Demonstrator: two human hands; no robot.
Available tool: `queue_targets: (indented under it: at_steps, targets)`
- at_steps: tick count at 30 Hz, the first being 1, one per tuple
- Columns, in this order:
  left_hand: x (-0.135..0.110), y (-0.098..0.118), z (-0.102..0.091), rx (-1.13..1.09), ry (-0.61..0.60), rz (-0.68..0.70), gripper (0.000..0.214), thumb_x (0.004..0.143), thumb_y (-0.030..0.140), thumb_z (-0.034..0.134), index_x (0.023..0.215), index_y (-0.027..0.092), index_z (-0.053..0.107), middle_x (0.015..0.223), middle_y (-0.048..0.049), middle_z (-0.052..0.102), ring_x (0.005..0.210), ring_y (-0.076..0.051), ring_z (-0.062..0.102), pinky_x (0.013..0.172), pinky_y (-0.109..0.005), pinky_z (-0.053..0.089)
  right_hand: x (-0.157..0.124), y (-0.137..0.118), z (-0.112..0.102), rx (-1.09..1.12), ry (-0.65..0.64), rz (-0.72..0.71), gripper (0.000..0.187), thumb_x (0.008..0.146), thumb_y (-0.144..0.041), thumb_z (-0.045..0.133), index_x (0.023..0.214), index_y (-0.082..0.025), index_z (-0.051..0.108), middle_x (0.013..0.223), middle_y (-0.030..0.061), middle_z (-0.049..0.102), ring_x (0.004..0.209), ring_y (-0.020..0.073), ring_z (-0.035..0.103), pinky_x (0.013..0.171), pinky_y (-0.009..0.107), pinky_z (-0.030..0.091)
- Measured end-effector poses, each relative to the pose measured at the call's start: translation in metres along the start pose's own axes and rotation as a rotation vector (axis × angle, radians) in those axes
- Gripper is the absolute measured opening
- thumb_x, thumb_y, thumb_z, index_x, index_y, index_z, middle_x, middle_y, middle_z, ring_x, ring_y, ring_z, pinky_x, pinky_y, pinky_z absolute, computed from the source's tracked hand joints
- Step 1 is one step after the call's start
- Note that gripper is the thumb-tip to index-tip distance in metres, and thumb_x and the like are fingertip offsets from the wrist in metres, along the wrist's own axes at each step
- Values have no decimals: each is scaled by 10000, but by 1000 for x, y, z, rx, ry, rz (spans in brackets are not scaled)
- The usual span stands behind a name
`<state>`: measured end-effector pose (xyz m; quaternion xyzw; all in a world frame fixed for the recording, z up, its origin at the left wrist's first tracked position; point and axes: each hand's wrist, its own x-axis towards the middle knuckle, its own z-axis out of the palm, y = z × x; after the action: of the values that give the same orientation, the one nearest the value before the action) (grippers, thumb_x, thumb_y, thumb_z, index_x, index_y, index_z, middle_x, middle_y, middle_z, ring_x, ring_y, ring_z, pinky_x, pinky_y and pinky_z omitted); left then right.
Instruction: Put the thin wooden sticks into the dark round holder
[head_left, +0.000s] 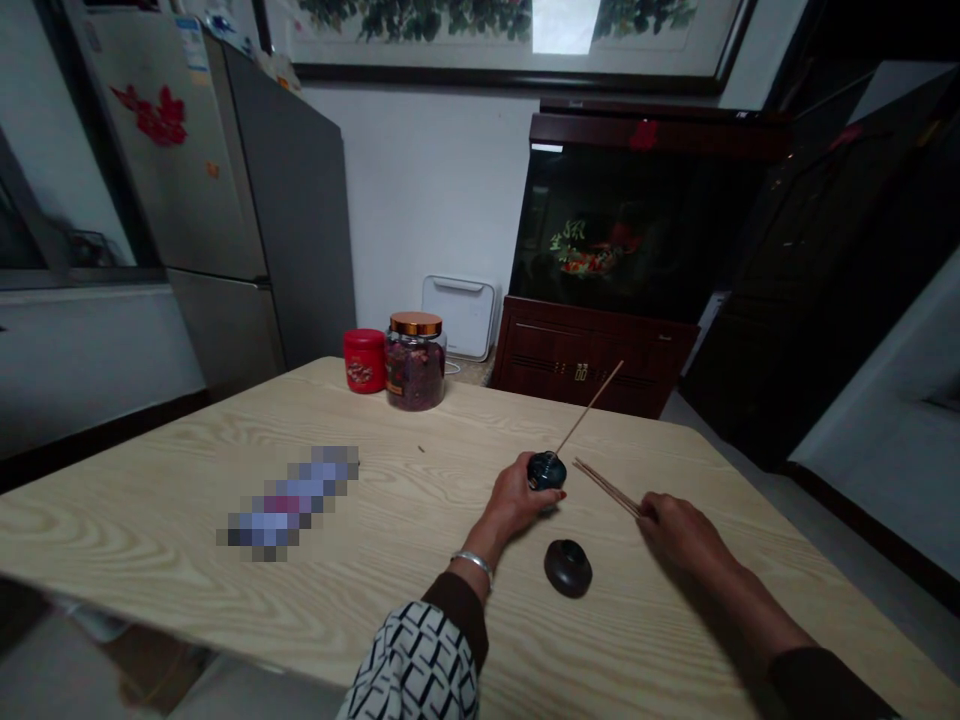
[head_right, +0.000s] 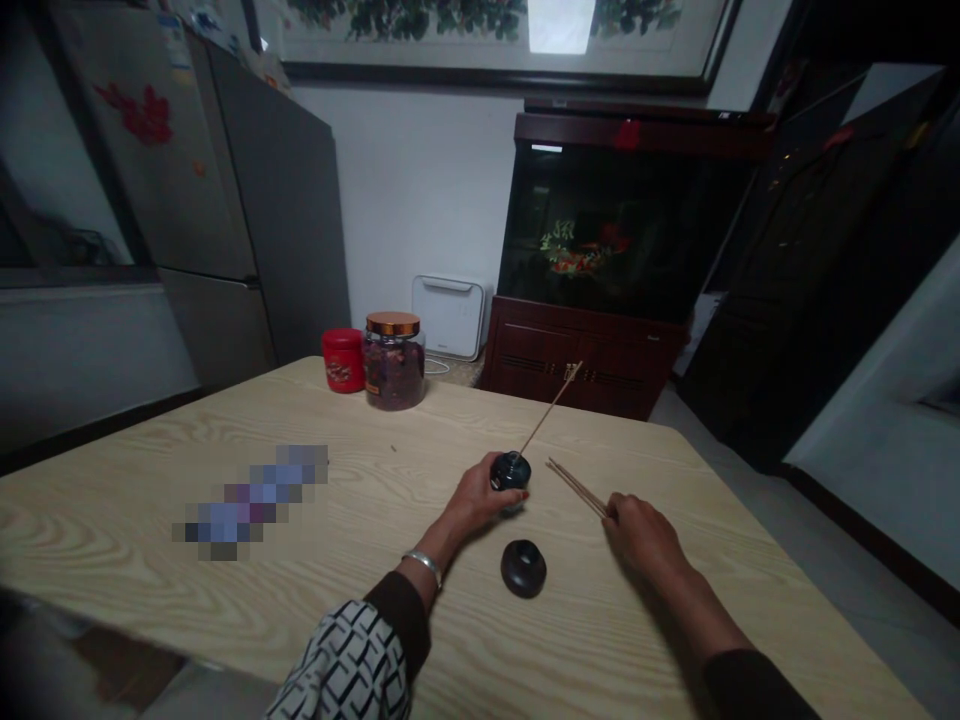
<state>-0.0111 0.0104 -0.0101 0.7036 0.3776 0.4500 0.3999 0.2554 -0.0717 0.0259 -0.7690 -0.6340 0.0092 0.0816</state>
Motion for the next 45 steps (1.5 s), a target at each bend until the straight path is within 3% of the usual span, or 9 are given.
queue_targets:
  at_steps: [6,11,16,21,25,28,34,41,45]
  targets:
    - [0,-1,1,-14,2,10,617,613,367,808,1153,165,588,968,-67,678,843,-196,623,743,-291,498,-1,-10,2,-134,-15,-17,188,841,-250,460,819,-198,639,877,111,698,799,220,632,633,291,349]
    - [0,-2,2,-14,3,10,608,615,364,807,1146,168,585,972,-67,673,858,-202,622,747,-299,500,19,1,1,-31,-143,24,151,772,-218,526,804,-196,671,891,81,698,803,191,632,629,254,369]
    - [-1,1,-1,-28,-5,16,596,618,370,804,1136,166,591,950,-66,672,834,-198,623,743,-303,500,29,13,4,54,-170,-36,110,705,-191,572,726,-184,680,838,62,691,777,177,621,665,250,396]
    - [-1,4,-2,-13,9,9,596,598,369,814,1121,176,603,945,-65,678,838,-202,625,758,-308,501,27,12,-29,337,82,-35,130,723,-270,572,642,-182,625,635,29,634,607,159,576,584,265,419]
    - [-1,3,-2,-16,3,-6,600,600,370,809,1126,171,599,953,-68,679,846,-204,624,752,-301,498,16,-23,-66,1064,422,33,194,704,-367,662,748,-182,626,656,8,618,603,146,594,555,264,508]
    - [-1,4,-2,-12,-1,-8,604,602,375,806,1131,175,595,958,-63,678,843,-196,620,745,-284,489,10,-61,-74,1433,566,8,240,677,-372,733,757,-179,614,693,-2,620,643,129,620,622,276,573]
    - [-1,7,-1,-7,-5,-13,601,608,372,801,1137,173,596,961,-62,682,837,-188,617,750,-275,481,24,-103,-57,1470,663,-81,236,700,-348,741,771,-165,610,679,-12,631,618,116,636,638,292,605]
    - [0,5,-1,-19,-1,4,599,600,390,806,1121,177,600,954,-63,678,833,-194,614,735,-278,487,36,-119,-41,1413,574,-101,287,687,-391,749,799,-175,596,633,-19,640,598,131,645,625,298,596]
    - [0,5,-2,1,-7,21,586,615,393,801,1117,170,598,944,-64,678,826,-195,616,746,-288,490,34,-125,-30,1374,361,-111,321,655,-427,761,781,-172,612,645,-16,635,598,141,645,612,297,582]
